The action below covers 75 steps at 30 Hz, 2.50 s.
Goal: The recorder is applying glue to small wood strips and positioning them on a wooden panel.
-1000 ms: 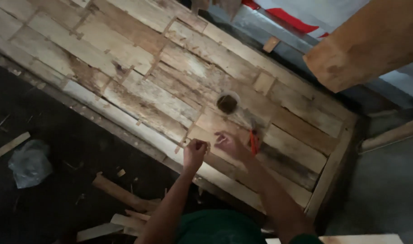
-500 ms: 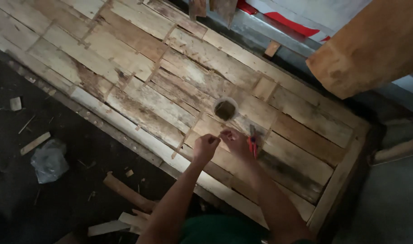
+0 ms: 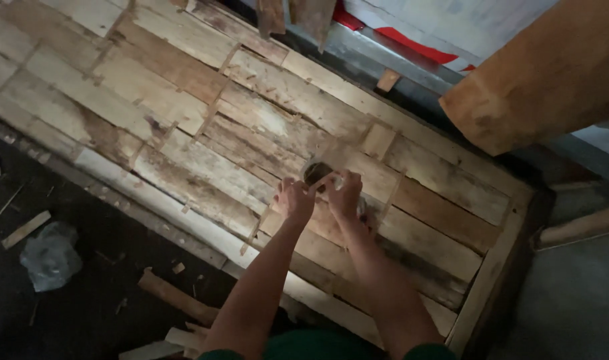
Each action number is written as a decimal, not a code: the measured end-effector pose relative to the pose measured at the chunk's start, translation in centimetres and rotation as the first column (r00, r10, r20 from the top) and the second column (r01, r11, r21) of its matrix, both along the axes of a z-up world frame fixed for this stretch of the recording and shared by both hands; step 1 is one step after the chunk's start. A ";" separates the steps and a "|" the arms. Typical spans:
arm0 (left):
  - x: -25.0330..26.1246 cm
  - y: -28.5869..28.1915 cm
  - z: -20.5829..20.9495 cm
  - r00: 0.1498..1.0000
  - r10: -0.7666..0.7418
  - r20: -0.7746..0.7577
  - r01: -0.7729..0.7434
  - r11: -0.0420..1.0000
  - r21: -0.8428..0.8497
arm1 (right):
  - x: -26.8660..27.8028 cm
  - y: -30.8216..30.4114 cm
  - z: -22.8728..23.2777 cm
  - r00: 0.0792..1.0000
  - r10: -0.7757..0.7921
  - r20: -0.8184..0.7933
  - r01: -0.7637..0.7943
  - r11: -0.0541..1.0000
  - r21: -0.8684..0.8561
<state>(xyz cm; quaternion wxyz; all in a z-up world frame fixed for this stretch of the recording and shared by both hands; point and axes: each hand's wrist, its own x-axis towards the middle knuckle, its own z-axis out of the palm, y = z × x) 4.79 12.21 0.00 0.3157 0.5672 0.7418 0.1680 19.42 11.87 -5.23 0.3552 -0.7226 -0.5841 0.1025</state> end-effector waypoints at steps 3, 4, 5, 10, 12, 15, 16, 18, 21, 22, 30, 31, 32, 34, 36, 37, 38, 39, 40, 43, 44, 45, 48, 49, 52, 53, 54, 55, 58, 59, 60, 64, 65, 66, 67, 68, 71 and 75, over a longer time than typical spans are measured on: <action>0.4 1.3 -0.8 0.998 -0.010 -0.068 0.009 1.000 -0.015 | -0.9 1.1 0.6 0.975 -0.168 -0.147 0.138 0.971 -0.198; 0.4 1.7 -0.5 0.998 -0.013 -0.069 0.012 1.000 -0.017 | -0.9 1.5 0.2 0.974 -0.171 -0.148 0.139 0.970 -0.200; 0.4 2.0 -0.2 0.995 -0.033 -0.093 0.029 0.998 -0.048 | -0.9 1.8 -0.3 0.981 -0.143 -0.129 0.101 0.954 -0.284; 0.3 2.8 0.1 0.977 -0.126 -0.172 0.103 0.985 -0.138 | -1.1 2.8 -2.5 0.959 -0.186 -0.213 0.063 0.875 -0.479; 0.4 2.9 -0.3 0.964 -0.180 -0.196 0.155 0.978 -0.136 | -1.0 3.3 -2.6 0.933 -0.279 -0.229 0.113 0.828 -0.549; 0.4 3.0 -1.6 0.963 -0.191 -0.187 0.172 0.978 -0.115 | -0.9 3.6 -3.8 0.921 -0.317 -0.226 0.145 0.819 -0.556; 0.4 2.9 -2.4 0.964 -0.192 -0.187 0.172 0.978 -0.114 | -0.6 3.8 -4.4 0.921 -0.317 -0.226 0.146 0.819 -0.555; 0.2 2.5 -4.0 0.981 -0.157 -0.113 0.149 0.985 -0.082 | -0.4 4.1 -5.8 0.932 -0.332 -0.148 0.192 0.795 -0.575; -0.9 0.9 -3.2 0.995 -0.102 0.000 0.102 0.994 0.027 | -0.2 4.5 -6.0 0.872 -0.412 -0.264 0.163 0.754 -0.636; -1.8 0.2 -3.1 0.995 -0.098 -0.003 0.098 0.995 0.025 | -0.3 4.5 -5.3 0.873 -0.409 -0.266 0.158 0.753 -0.638; -7.9 -5.9 -2.0 0.902 0.050 0.428 -0.087 0.994 0.066 | 1.8 3.0 -5.3 0.932 -0.246 -0.266 0.150 0.930 -0.335; -8.2 -6.7 -2.1 0.900 0.050 0.432 -0.087 0.994 0.064 | 1.9 1.8 -3.5 0.933 -0.247 -0.261 0.152 0.930 -0.336; -8.5 -7.5 -2.1 0.891 0.090 0.445 -0.107 0.994 0.013 | 2.0 0.7 -1.8 0.928 -0.232 -0.291 0.137 0.941 -0.311; -8.9 -8.9 -2.3 0.878 0.130 0.460 -0.129 0.991 -0.034 | 2.2 -2.1 0.1 0.925 -0.212 -0.316 0.122 0.952 -0.279; -9.2 -10.3 -2.9 0.904 0.106 0.414 -0.117 0.993 0.000 | 2.5 -5.3 0.4 0.939 0.154 -0.308 -0.232 0.944 -0.235; -9.2 -10.9 -2.9 0.902 0.107 0.418 -0.119 0.993 0.003 | 2.2 -6.6 -0.3 0.940 0.157 -0.304 -0.233 0.944 -0.233; -9.1 -11.6 -3.0 0.903 0.094 0.419 -0.114 0.993 0.023 | 1.8 -7.9 -1.1 0.874 0.286 -0.393 -0.389 0.896 -0.213; -9.2 -12.4 -2.9 0.905 0.081 0.417 -0.108 0.993 0.041 | 1.4 -9.3 -1.9 0.781 0.399 -0.480 -0.534 0.826 -0.181; -9.1 -13.0 -3.1 0.905 0.083 0.417 -0.110 0.993 0.042 | 0.3 -10.1 -0.2 0.780 0.401 -0.480 -0.535 0.825 -0.181; -9.2 -14.5 -3.5 0.896 0.077 0.437 -0.109 0.993 0.048 | -2.0 -12.1 3.0 0.778 0.152 -0.609 -0.480 0.769 -0.422; -9.3 -14.9 -3.5 0.903 0.081 0.423 -0.104 0.994 0.032 | -2.1 -12.6 2.6 0.793 0.137 -0.594 -0.457 0.778 -0.431; -9.3 -15.2 -3.5 0.909 0.085 0.409 -0.100 0.995 0.017 | -2.1 -13.1 2.3 0.807 0.124 -0.577 -0.434 0.787 -0.438; -9.5 -15.9 -3.5 0.920 0.095 0.381 -0.117 0.993 0.035 | -2.5 -14.1 1.3 0.800 0.087 -0.594 -0.408 0.805 -0.431; -9.5 -16.1 -3.4 0.919 0.098 0.381 -0.120 0.992 0.034 | -2.4 -14.2 -0.2 0.799 0.090 -0.594 -0.410 0.804 -0.431; -9.6 -16.5 -3.4 0.918 0.139 0.370 -0.156 0.988 0.015 | -2.7 -14.3 -2.4 0.595 0.021 -0.804 -0.446 0.840 -0.308; -9.6 -16.5 -3.4 0.917 0.153 0.369 -0.164 0.986 -0.002 | -3.1 -14.2 -1.9 0.614 0.101 -0.782 -0.467 0.846 -0.257; -9.6 -16.5 -3.5 0.915 0.167 0.367 -0.172 0.985 -0.018 | -3.5 -14.1 -1.3 0.631 0.181 -0.755 -0.490 0.847 -0.206; -9.7 -16.7 -3.8 0.915 0.170 0.367 -0.175 0.984 -0.020 | -4.0 -14.1 0.8 0.630 0.181 -0.755 -0.492 0.845 -0.207; -9.9 -17.3 -4.6 0.928 0.159 0.336 -0.169 0.986 -0.002 | -5.0 -14.1 4.2 0.814 0.203 -0.545 -0.437 0.832 -0.342; -10.0 -17.4 -4.7 0.931 0.150 0.332 -0.160 0.987 0.001 | -4.9 -14.2 3.5 0.817 0.212 -0.536 -0.430 0.843 -0.323; -10.0 -17.5 -4.8 0.935 0.141 0.327 -0.150 0.989 0.005 | -4.8 -14.2 2.7 0.821 0.220 -0.526 -0.424 0.853 -0.304; -9.8 -17.8 -5.7 0.942 0.131 0.308 -0.132 0.991 -0.019 | -4.6 -13.9 2.2 0.812 0.192 -0.551 -0.427 0.839 -0.336; -9.6 -17.9 -6.1 0.945 0.133 0.300 -0.129 0.991 -0.031 | -4.5 -13.7 1.7 0.833 0.203 -0.514 -0.420 0.838 -0.349; -9.4 -17.9 -6.4 0.947 0.134 0.291 -0.127 0.991 -0.043 | -4.5 -13.4 1.2 0.853 0.215 -0.476 -0.412 0.836 -0.362; -9.2 -17.8 -6.5 0.947 0.133 0.291 -0.126 0.991 -0.045 | -4.4 -13.1 0.5 0.853 0.213 -0.477 -0.412 0.836 -0.363; -9.0 -17.7 -6.4 0.949 0.140 0.284 -0.126 0.990 -0.066 | -4.4 -12.8 -0.2 0.859 0.218 -0.464 -0.402 0.849 -0.344; -8.4 -17.5 -6.8 0.949 0.155 0.274 -0.134 0.987 -0.094 | -4.2 -11.6 -1.8 0.887 0.278 -0.369 -0.395 0.872 -0.291; -8.2 -17.3 -9.0 0.950 0.175 0.259 -0.153 0.983 -0.102 | -4.3 -10.2 -2.7 0.918 0.337 -0.208 -0.379 0.900 -0.215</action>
